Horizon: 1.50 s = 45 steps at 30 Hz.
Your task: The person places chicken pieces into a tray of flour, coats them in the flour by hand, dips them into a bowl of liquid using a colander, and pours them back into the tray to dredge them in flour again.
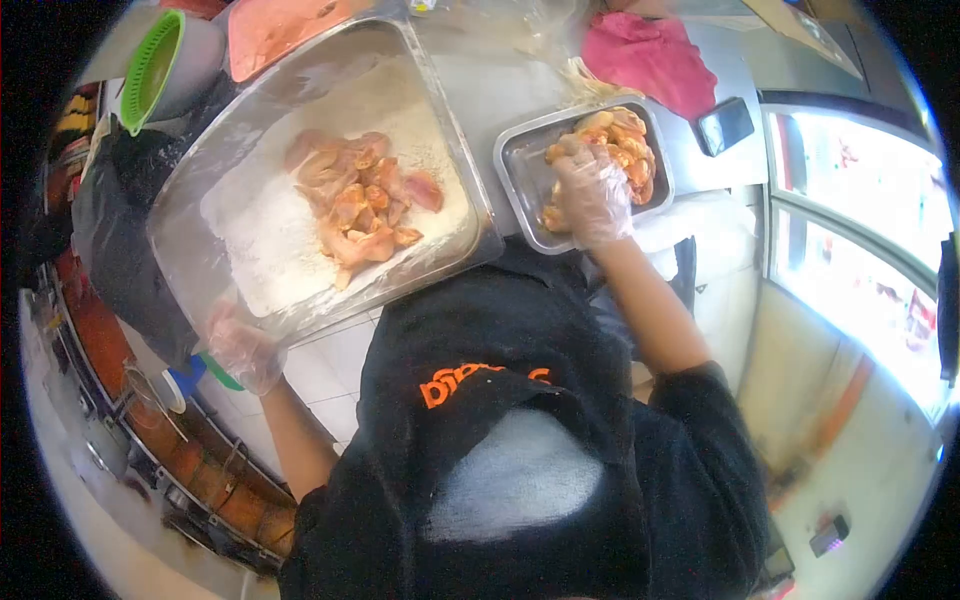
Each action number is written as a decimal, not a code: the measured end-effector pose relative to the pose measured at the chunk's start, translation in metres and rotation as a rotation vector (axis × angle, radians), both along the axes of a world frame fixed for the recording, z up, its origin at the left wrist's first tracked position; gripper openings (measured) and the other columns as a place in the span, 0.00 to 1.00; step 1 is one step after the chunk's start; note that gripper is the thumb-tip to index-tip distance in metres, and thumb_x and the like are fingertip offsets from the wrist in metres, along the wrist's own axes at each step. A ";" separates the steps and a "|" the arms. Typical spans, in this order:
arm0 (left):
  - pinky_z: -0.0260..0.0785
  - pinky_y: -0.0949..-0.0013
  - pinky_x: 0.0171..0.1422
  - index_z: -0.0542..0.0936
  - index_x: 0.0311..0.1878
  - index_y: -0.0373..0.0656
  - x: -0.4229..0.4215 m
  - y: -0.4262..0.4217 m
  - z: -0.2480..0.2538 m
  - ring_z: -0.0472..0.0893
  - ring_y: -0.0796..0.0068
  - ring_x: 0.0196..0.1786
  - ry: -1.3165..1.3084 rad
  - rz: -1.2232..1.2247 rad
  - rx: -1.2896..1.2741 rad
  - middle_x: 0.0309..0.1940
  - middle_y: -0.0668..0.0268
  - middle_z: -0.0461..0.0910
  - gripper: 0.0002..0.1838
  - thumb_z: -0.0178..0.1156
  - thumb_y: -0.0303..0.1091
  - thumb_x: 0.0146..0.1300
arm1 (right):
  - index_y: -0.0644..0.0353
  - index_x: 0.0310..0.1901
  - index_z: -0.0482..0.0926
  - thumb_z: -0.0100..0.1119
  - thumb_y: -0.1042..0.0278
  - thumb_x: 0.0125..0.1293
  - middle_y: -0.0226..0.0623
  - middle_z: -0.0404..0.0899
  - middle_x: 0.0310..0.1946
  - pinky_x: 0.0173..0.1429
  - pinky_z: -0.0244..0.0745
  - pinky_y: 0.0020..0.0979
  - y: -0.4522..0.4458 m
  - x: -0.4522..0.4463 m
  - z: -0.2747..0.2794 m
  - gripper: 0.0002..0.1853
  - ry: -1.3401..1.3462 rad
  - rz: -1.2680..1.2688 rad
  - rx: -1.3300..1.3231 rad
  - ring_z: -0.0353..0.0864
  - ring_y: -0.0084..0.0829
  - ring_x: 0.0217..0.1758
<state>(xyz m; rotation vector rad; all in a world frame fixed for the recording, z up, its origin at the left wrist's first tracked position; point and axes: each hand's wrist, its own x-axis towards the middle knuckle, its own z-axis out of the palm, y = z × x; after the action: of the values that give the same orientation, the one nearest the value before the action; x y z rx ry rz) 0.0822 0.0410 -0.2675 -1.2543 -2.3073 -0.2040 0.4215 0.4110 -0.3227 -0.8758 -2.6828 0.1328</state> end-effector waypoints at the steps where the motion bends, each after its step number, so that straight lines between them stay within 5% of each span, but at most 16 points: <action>1: 0.75 0.61 0.49 0.73 0.36 0.37 -0.001 -0.002 -0.003 0.80 0.59 0.45 0.005 0.007 0.001 0.40 0.55 0.79 0.15 0.53 0.42 0.65 | 0.53 0.29 0.81 0.58 0.68 0.51 0.39 0.82 0.36 0.45 0.79 0.42 0.006 0.001 -0.011 0.04 -0.038 -0.011 -0.002 0.81 0.41 0.43; 10: 0.71 0.60 0.43 0.74 0.37 0.38 -0.001 -0.011 -0.008 0.78 0.58 0.41 0.227 0.180 -0.198 0.38 0.56 0.77 0.09 0.55 0.34 0.60 | 0.58 0.32 0.81 0.60 0.68 0.54 0.43 0.80 0.28 0.40 0.78 0.46 0.021 -0.010 0.013 0.06 -0.293 -0.142 -0.462 0.82 0.41 0.35; 12: 0.71 0.60 0.44 0.74 0.42 0.36 -0.004 -0.016 -0.012 0.78 0.56 0.42 0.284 0.192 -0.251 0.39 0.55 0.77 0.11 0.55 0.35 0.61 | 0.58 0.32 0.78 0.61 0.75 0.53 0.39 0.79 0.27 0.37 0.78 0.38 0.028 0.004 0.003 0.04 0.225 -0.111 -0.702 0.82 0.35 0.32; 13: 0.71 0.60 0.44 0.74 0.42 0.36 -0.003 -0.016 -0.011 0.78 0.56 0.42 0.277 0.199 -0.234 0.39 0.55 0.77 0.11 0.55 0.35 0.61 | 0.56 0.41 0.76 0.61 0.80 0.52 0.36 0.78 0.33 0.35 0.77 0.30 0.029 0.011 0.008 0.14 0.403 -0.238 -1.176 0.80 0.29 0.32; 19: 0.71 0.55 0.52 0.73 0.45 0.39 -0.014 -0.036 -0.039 0.77 0.53 0.50 -0.340 0.145 0.245 0.43 0.53 0.77 0.13 0.55 0.36 0.62 | 0.52 0.68 0.61 0.65 0.80 0.52 0.39 0.75 0.44 0.39 0.79 0.29 0.007 0.003 0.097 0.40 1.056 -0.075 -2.003 0.80 0.31 0.36; 20: 0.72 0.58 0.50 0.73 0.50 0.39 -0.007 -0.031 -0.036 0.78 0.57 0.49 0.078 0.258 -0.084 0.46 0.55 0.77 0.14 0.56 0.36 0.64 | 0.52 0.69 0.61 0.67 0.79 0.52 0.40 0.76 0.44 0.40 0.80 0.30 0.005 -0.001 0.102 0.41 1.189 0.047 -2.130 0.81 0.32 0.36; 21: 0.72 0.62 0.49 0.74 0.54 0.39 -0.005 -0.033 -0.031 0.78 0.61 0.48 0.502 0.372 -0.420 0.49 0.57 0.77 0.17 0.56 0.36 0.65 | 0.55 0.68 0.62 0.68 0.75 0.55 0.42 0.76 0.46 0.44 0.80 0.33 0.008 -0.004 0.114 0.38 1.081 0.226 -2.125 0.81 0.34 0.39; 23: 0.71 0.62 0.47 0.74 0.54 0.40 -0.040 -0.058 -0.078 0.78 0.61 0.47 0.791 0.298 -0.351 0.49 0.57 0.77 0.16 0.56 0.35 0.65 | 0.57 0.67 0.63 0.68 0.74 0.57 0.42 0.76 0.45 0.44 0.80 0.34 0.012 -0.016 0.114 0.36 0.987 0.191 -2.123 0.81 0.34 0.40; 25: 0.70 0.63 0.44 0.77 0.51 0.40 -0.040 -0.059 -0.049 0.79 0.63 0.44 0.777 0.251 -0.334 0.46 0.59 0.79 0.13 0.57 0.33 0.65 | 0.60 0.64 0.66 0.63 0.67 0.64 0.42 0.78 0.43 0.49 0.79 0.36 0.006 -0.041 0.111 0.28 0.814 0.071 -1.958 0.82 0.35 0.42; 29: 0.69 0.65 0.42 0.80 0.42 0.40 -0.014 -0.017 -0.007 0.79 0.67 0.39 0.421 0.294 -0.325 0.36 0.60 0.81 0.10 0.60 0.37 0.65 | 0.62 0.63 0.68 0.49 0.61 0.73 0.42 0.79 0.46 0.54 0.77 0.36 -0.018 -0.105 0.127 0.22 0.506 0.154 -1.663 0.82 0.36 0.43; 31: 0.69 0.64 0.43 0.81 0.41 0.39 -0.028 -0.026 -0.025 0.80 0.66 0.38 -0.397 0.300 0.176 0.35 0.59 0.82 0.14 0.57 0.42 0.67 | 0.61 0.65 0.67 0.42 0.62 0.75 0.46 0.77 0.52 0.55 0.75 0.34 -0.008 -0.118 0.130 0.21 0.373 0.407 -0.993 0.82 0.35 0.47; 32: 0.69 0.63 0.44 0.81 0.41 0.39 -0.031 -0.028 -0.031 0.80 0.66 0.38 -0.642 0.312 0.372 0.34 0.59 0.82 0.16 0.57 0.44 0.68 | 0.57 0.67 0.63 0.44 0.65 0.74 0.48 0.74 0.56 0.56 0.75 0.36 0.000 -0.124 0.132 0.22 0.472 0.390 -1.023 0.81 0.38 0.49; 35: 0.69 0.58 0.45 0.82 0.39 0.36 -0.028 -0.014 -0.028 0.81 0.62 0.38 -0.466 0.400 0.458 0.33 0.57 0.83 0.27 0.49 0.54 0.71 | 0.45 0.74 0.50 0.52 0.70 0.69 0.53 0.66 0.65 0.60 0.74 0.44 0.014 -0.137 0.148 0.35 0.921 0.329 -1.384 0.80 0.47 0.54; 37: 0.70 0.60 0.46 0.84 0.37 0.36 -0.024 -0.008 -0.015 0.81 0.64 0.39 -0.552 0.469 0.266 0.33 0.58 0.84 0.35 0.45 0.63 0.70 | 0.44 0.75 0.46 0.58 0.72 0.65 0.52 0.63 0.67 0.61 0.72 0.47 0.032 -0.134 0.139 0.41 0.908 0.458 -1.440 0.77 0.49 0.57; 42: 0.70 0.63 0.51 0.86 0.38 0.39 -0.068 -0.022 -0.072 0.82 0.65 0.44 -0.940 0.430 0.596 0.37 0.59 0.85 0.37 0.44 0.68 0.67 | 0.48 0.76 0.40 0.69 0.75 0.54 0.50 0.57 0.72 0.63 0.72 0.47 0.003 -0.169 0.132 0.54 0.940 0.699 -1.915 0.71 0.46 0.65; 45: 0.70 0.64 0.52 0.86 0.40 0.40 -0.095 -0.018 -0.086 0.82 0.66 0.45 -1.164 0.384 0.764 0.37 0.60 0.85 0.36 0.44 0.67 0.67 | 0.54 0.71 0.57 0.65 0.76 0.55 0.49 0.64 0.68 0.65 0.69 0.44 -0.033 -0.223 0.130 0.41 0.109 0.678 -1.174 0.67 0.41 0.69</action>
<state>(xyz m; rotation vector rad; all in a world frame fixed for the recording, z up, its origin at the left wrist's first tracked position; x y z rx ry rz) -0.0124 0.0230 -0.3533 -0.2309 -2.7488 -1.8468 0.1986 0.3784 -0.1923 -0.0865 -2.5057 1.9290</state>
